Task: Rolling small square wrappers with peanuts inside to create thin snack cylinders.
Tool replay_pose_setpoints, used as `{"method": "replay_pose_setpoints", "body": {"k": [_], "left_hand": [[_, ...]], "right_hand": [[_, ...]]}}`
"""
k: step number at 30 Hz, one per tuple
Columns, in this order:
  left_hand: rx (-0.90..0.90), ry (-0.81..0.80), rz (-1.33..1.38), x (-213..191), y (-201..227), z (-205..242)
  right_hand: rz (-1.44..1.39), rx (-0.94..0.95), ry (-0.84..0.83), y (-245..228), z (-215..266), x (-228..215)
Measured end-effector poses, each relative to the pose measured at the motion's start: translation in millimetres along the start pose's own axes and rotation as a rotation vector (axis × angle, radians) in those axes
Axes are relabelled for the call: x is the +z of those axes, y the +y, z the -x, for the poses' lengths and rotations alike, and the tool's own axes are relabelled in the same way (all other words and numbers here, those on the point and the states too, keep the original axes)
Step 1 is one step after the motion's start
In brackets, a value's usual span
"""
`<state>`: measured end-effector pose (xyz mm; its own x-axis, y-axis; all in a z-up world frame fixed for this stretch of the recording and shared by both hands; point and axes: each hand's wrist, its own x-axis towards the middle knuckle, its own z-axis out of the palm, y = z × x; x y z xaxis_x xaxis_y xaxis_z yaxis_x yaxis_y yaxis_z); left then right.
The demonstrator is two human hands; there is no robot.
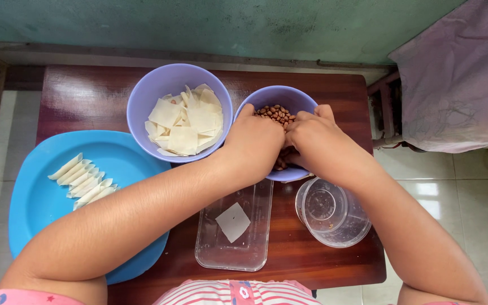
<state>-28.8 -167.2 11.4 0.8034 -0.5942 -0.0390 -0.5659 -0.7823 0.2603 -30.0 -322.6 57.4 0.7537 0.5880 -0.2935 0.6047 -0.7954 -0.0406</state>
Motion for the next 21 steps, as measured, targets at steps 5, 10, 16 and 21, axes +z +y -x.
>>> {"method": "replay_pose_setpoints", "body": {"k": [5,10,16,21], "left_hand": [[0.003,0.031,0.002,11,-8,-5],[0.010,0.029,0.048,-2,-4,0],[0.001,0.029,-0.045,-8,3,3],[0.003,0.046,-0.049,0,3,2]], "right_hand": [[-0.022,0.007,0.016,-1,0,-2],[-0.013,0.051,0.072,2,8,-5],[-0.106,0.064,-0.020,-10,7,-16],[-0.070,0.129,-0.053,0,-12,23]]}}
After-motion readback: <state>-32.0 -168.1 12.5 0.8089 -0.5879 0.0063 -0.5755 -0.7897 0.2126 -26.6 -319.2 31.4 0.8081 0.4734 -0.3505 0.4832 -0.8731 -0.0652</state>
